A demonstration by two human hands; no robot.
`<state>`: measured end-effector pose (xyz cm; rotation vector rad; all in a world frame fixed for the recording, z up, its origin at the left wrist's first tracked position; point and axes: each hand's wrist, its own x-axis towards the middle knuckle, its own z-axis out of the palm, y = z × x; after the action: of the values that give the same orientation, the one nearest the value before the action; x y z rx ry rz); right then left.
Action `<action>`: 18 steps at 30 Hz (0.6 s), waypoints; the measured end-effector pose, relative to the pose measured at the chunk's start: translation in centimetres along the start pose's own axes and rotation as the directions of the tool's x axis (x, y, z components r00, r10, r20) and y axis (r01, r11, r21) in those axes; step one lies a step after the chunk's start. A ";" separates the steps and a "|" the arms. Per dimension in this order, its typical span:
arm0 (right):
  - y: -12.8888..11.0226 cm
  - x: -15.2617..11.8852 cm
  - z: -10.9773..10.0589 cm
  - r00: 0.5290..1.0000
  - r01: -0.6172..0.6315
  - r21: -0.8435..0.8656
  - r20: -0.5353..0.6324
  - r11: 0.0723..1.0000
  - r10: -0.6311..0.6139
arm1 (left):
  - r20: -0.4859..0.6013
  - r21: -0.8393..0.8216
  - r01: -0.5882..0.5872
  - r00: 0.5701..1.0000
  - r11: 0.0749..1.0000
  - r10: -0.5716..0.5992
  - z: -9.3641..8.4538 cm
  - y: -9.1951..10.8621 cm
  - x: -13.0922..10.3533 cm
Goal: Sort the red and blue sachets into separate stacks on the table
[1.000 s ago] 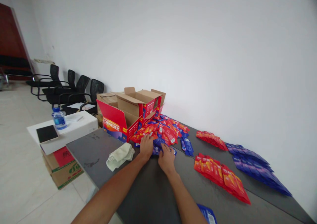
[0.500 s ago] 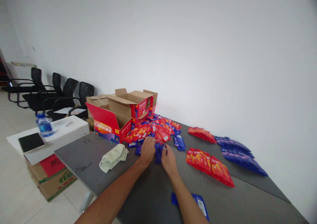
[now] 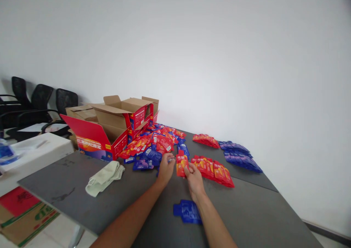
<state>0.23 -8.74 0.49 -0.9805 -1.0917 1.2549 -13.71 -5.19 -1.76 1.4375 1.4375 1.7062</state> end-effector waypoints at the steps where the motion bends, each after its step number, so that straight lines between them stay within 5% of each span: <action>1: -0.1 -0.2 -0.5 1.000 0.011 -0.004 0.007 1.000 -0.011 | 0.009 -0.053 0.075 0.997 0.996 -0.075 0.6 0.0 -0.1; 6: -0.2 -1.0 -2.3 0.997 0.047 -0.073 0.063 0.996 -0.042 | 0.250 -0.169 0.218 0.953 0.961 -0.172 2.4 -0.2 -0.7; 12: 0.5 -0.8 -4.5 0.999 0.037 -0.300 0.003 0.953 -0.038 | 0.223 -0.119 0.215 0.957 0.969 -0.185 3.3 -0.1 -0.6; 18: 0.5 -0.1 -7.3 0.965 0.047 -0.426 -0.213 0.904 -0.151 | 0.320 -0.148 0.297 0.917 0.943 -0.239 6.0 1.6 -1.7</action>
<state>7.25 -8.63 -1.63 -1.3439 -1.2252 0.8024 -7.32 -4.77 -1.58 1.2606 1.2044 1.3508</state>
